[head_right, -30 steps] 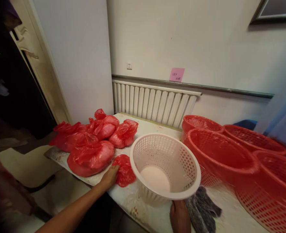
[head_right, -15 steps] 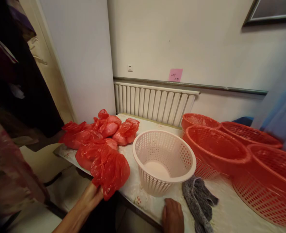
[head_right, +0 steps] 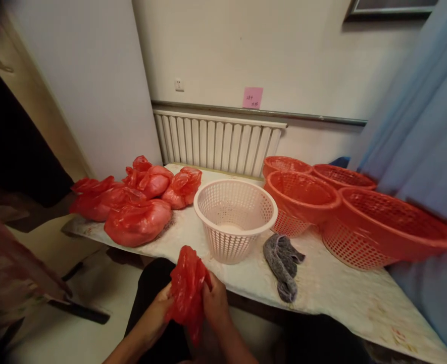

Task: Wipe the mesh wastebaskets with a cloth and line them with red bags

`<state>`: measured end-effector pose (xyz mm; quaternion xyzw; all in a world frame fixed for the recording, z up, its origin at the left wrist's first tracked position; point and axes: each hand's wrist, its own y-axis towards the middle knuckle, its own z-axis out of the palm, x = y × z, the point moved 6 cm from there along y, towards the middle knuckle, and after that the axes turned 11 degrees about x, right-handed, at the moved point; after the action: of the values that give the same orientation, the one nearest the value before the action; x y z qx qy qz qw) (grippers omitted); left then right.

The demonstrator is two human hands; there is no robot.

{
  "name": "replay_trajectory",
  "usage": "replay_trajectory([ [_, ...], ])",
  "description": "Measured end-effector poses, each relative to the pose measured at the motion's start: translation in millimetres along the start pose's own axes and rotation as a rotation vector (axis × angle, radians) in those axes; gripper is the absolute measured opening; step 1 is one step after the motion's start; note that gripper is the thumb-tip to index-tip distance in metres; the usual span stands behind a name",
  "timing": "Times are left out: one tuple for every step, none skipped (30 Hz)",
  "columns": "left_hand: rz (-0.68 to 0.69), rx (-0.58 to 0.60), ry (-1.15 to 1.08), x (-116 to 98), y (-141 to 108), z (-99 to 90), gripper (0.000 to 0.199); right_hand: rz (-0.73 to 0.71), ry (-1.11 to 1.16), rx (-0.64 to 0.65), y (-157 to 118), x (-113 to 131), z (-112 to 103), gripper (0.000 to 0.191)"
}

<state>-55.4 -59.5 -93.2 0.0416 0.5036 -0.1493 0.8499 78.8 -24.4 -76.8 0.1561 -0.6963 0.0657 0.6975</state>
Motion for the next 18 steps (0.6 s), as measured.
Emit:
replay_trajectory([
  [0.005, 0.005, 0.007, 1, -2, -1.3, 0.032, 0.017, -0.012, -0.05, -4, -5, -5, 0.032],
  [0.014, 0.002, 0.012, 0, -4, -3.9, 0.031, 0.032, -0.019, -0.106, -9, -11, -13, 0.031],
  [0.025, -0.005, 0.014, -2, -6, -7.3, 0.03, 0.046, -0.021, -0.164, -14, -16, -23, 0.03],
  [0.038, -0.015, 0.014, -4, -7, -11.0, 0.029, 0.059, -0.017, -0.222, -19, -20, -35, 0.03],
  [0.049, -0.023, 0.011, -6, -8, -14.4, 0.028, 0.068, -0.006, -0.28, -24, -22, -48, 0.03],
  [0.054, -0.028, 0.005, -8, -8, -16.8, 0.028, 0.07, 0.009, -0.335, -29, -24, -61, 0.03],
  [0.049, -0.029, -0.001, -9, -8, -18.1, 0.028, 0.065, 0.03, -0.386, -33, -24, -73, 0.03],
  [0.036, -0.032, -0.005, -9, -7, -18.5, 0.028, 0.054, 0.059, -0.433, -37, -23, -84, 0.031],
  [0.021, -0.038, -0.007, -9, -6, -18.3, 0.028, 0.037, 0.104, -0.473, -41, -23, -93, 0.032],
  [0.008, -0.045, -0.008, -8, -5, -17.5, 0.027, 0.018, 0.162, -0.506, -44, -22, -100, 0.034],
  [-0.001, -0.054, -0.009, -8, -3, -16.5, 0.027, 0.002, 0.232, -0.532, -46, -22, -105, 0.036],
  [-0.005, -0.063, -0.011, -7, -2, -15.6, 0.028, -0.009, 0.309, -0.55, -48, -22, -108, 0.039],
  [-0.007, -0.071, -0.011, -7, -1, -15.0, 0.029, -0.016, 0.381, -0.562, -49, -23, -109, 0.042],
  [-0.01, -0.077, -0.008, -7, 0, -15.0, 0.029, -0.018, 0.438, -0.569, -50, -23, -110, 0.043],
  [-0.014, -0.084, 0.001, -7, 1, -15.8, 0.028, -0.016, 0.476, -0.576, -51, -23, -110, 0.044],
  [-0.017, -0.091, 0.011, -8, 1, -17.4, 0.026, -0.016, 0.496, -0.585, -53, -23, -111, 0.044],
  [-0.015, -0.099, 0.02, -9, 2, -19.7, 0.025, -0.02, 0.505, -0.597, -54, -22, -113, 0.043],
  [-0.013, -0.114, 0.037, -11, 2, -22.9, 0.025, -0.025, 0.506, -0.61, -55, -21, -115, 0.041],
])
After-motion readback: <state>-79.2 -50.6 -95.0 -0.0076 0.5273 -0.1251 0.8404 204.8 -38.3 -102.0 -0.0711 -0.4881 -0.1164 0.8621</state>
